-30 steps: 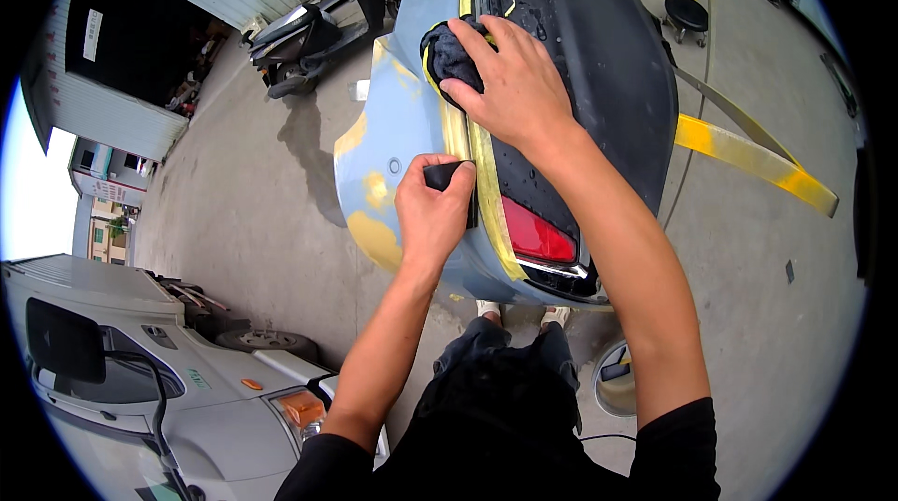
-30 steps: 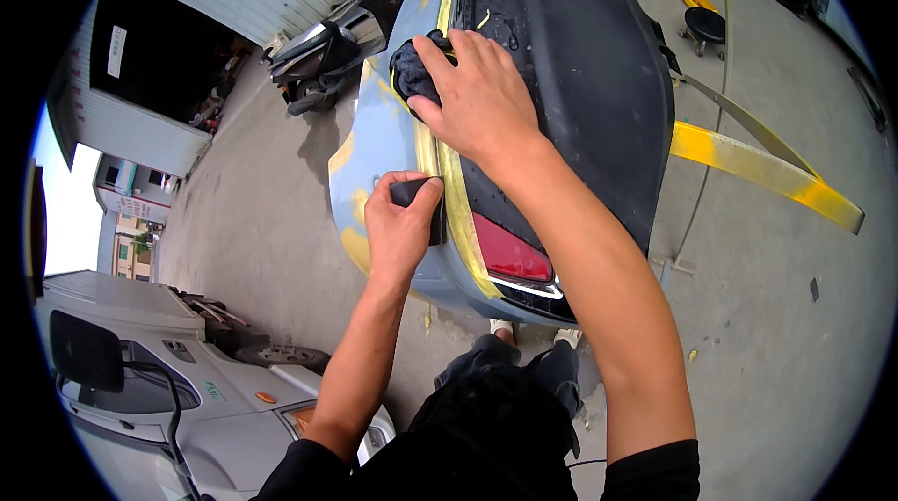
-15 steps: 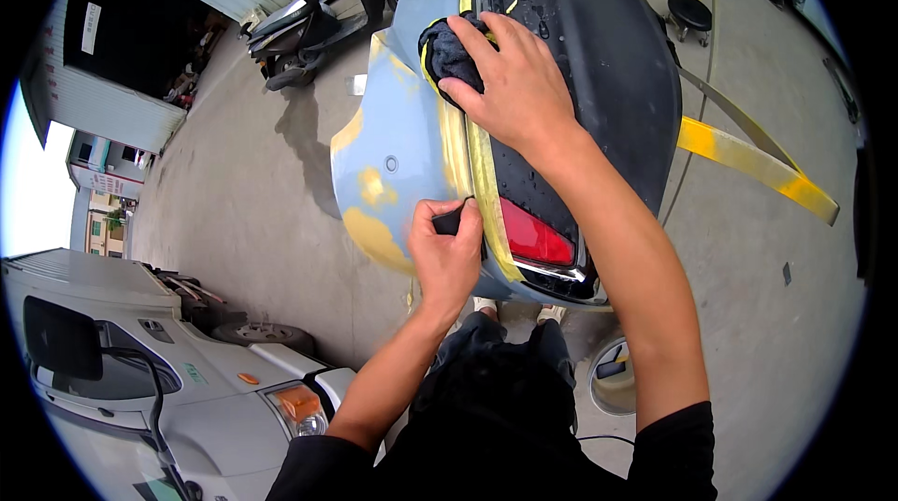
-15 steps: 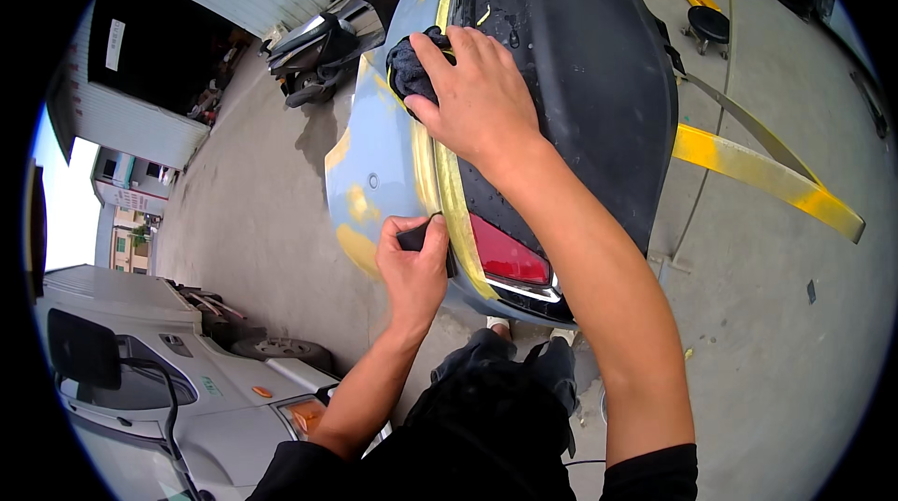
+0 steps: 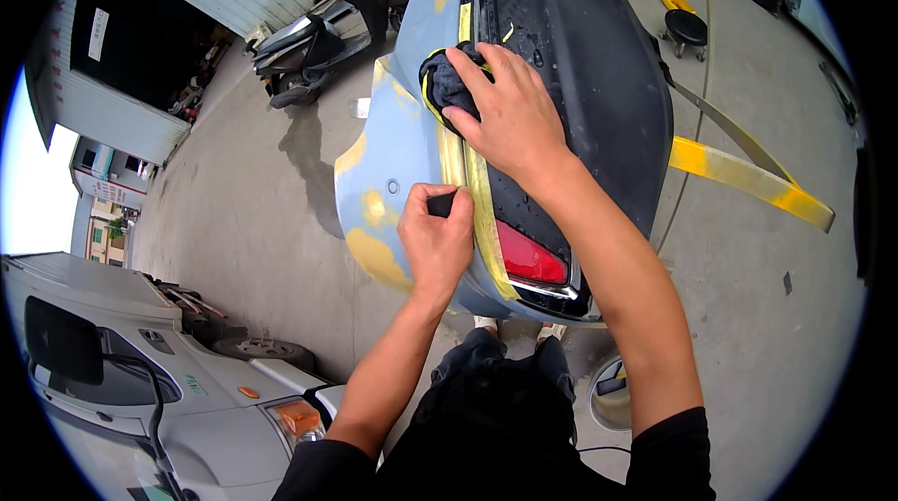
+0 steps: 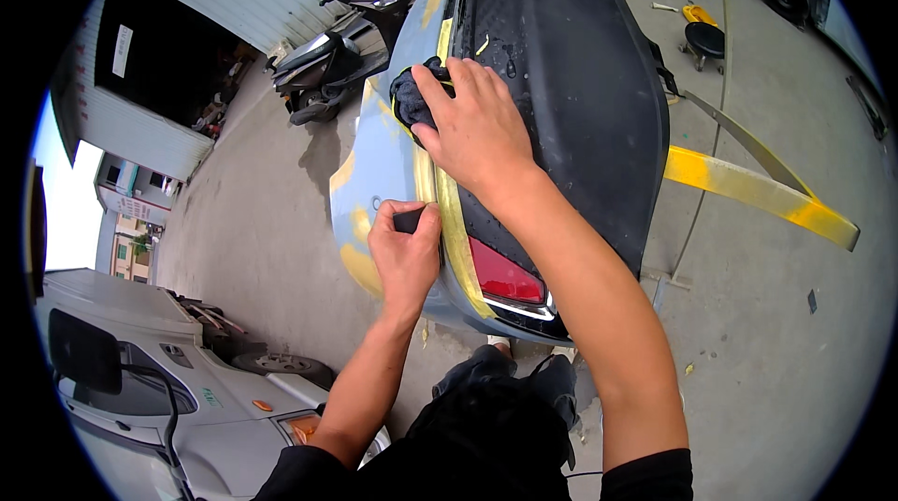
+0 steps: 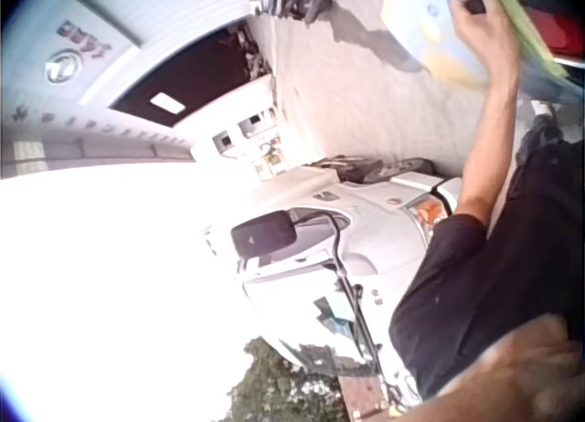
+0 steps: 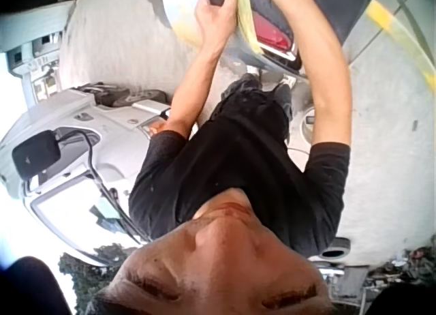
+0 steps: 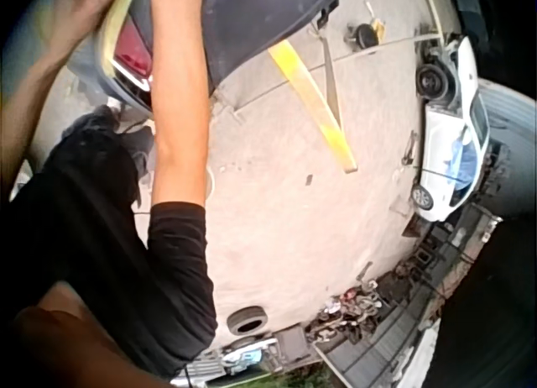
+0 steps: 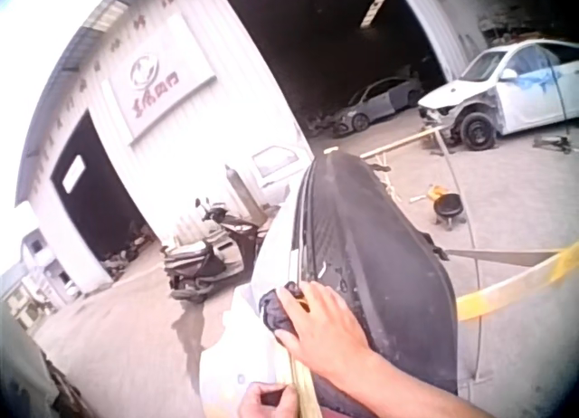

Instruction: The person sands the surface of a detached car bumper using a sanding block and a cloth, repeatedly dipping the cloth into a bucket of water. The person works on the edges and flat areas of the bumper, smoothing the surface.

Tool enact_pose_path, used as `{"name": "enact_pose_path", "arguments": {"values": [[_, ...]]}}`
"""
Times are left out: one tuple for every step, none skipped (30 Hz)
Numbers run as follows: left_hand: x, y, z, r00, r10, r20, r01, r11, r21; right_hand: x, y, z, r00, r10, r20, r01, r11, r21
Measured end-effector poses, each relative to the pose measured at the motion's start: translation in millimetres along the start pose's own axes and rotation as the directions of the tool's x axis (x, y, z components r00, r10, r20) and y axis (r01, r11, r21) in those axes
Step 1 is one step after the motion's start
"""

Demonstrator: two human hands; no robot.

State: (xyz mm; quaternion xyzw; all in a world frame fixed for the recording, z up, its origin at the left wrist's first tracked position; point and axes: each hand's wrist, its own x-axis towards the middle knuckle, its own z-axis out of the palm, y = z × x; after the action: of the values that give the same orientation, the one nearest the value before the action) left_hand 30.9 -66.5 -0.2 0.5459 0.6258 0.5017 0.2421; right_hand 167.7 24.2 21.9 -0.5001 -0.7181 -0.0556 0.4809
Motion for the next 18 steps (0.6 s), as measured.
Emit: {"name": "enact_pose_path", "arguments": {"values": [[16,5,3,1.000,0.006,0.001,-0.006,0.999,0.034,0,0,0,1.000,-0.008,0.007,0.008,1.000,0.005],[31,12,7,1.000,0.012,0.000,-0.012,0.998,0.069,1,-1,0,1.000,-0.017,0.014,0.017,1.000,0.011],[48,14,11,0.998,0.060,0.004,-0.060,0.995,0.084,2,-2,0,1.000,-0.016,0.006,0.016,1.000,0.019],[62,17,15,0.994,0.107,0.016,-0.108,0.989,0.098,1,0,1,1.000,-0.010,-0.002,0.010,1.000,0.024],[66,24,16,0.995,0.090,0.035,-0.095,0.985,0.141,1,0,1,1.000,-0.004,-0.009,0.004,1.000,0.029],[63,22,13,0.997,0.063,0.048,-0.070,0.987,0.142,1,-1,1,1.000,-0.007,-0.001,0.007,0.999,0.039],[56,15,7,0.998,0.034,0.060,-0.042,0.989,0.145,1,-1,3,1.000,-0.008,0.009,0.008,0.999,0.051],[47,11,5,0.996,0.009,0.084,-0.021,0.990,0.143,0,3,1,1.000,-0.004,0.014,0.003,0.999,0.051],[32,10,0,0.996,-0.017,0.088,0.003,0.987,0.161,-1,4,0,1.000,-0.007,0.016,0.006,0.999,0.053],[21,7,-4,0.996,-0.026,0.086,0.016,0.994,0.111,-1,4,2,1.000,-0.007,0.006,0.007,0.998,0.062],[24,7,-4,0.995,-0.026,0.092,0.014,0.991,0.134,-2,3,1,1.000,-0.011,0.004,0.011,0.999,0.049],[28,9,-3,0.995,-0.026,0.098,0.011,0.987,0.157,-1,4,0,1.000,-0.015,0.001,0.015,0.999,0.036],[38,14,0,0.998,-0.003,0.057,-0.006,0.988,0.153,-1,1,1,1.000,-0.014,0.004,0.014,0.999,0.044],[54,20,6,1.000,0.019,0.015,-0.021,0.989,0.149,-1,-2,2,1.000,-0.015,0.011,0.014,0.999,0.053],[68,22,10,0.995,0.100,0.025,-0.103,0.974,0.203,0,-3,2,1.000,-0.014,0.016,0.014,0.998,0.055],[66,24,12,0.995,0.091,0.036,-0.097,0.976,0.197,-1,-1,1,1.000,-0.010,0.013,0.009,0.999,0.052],[61,25,13,0.995,0.083,0.047,-0.090,0.977,0.191,-1,2,1,1.000,-0.005,0.009,0.005,0.999,0.050],[55,25,12,0.996,0.074,0.058,-0.083,0.979,0.186,-2,4,1,1.000,-0.001,0.006,0.001,0.999,0.048]]}}
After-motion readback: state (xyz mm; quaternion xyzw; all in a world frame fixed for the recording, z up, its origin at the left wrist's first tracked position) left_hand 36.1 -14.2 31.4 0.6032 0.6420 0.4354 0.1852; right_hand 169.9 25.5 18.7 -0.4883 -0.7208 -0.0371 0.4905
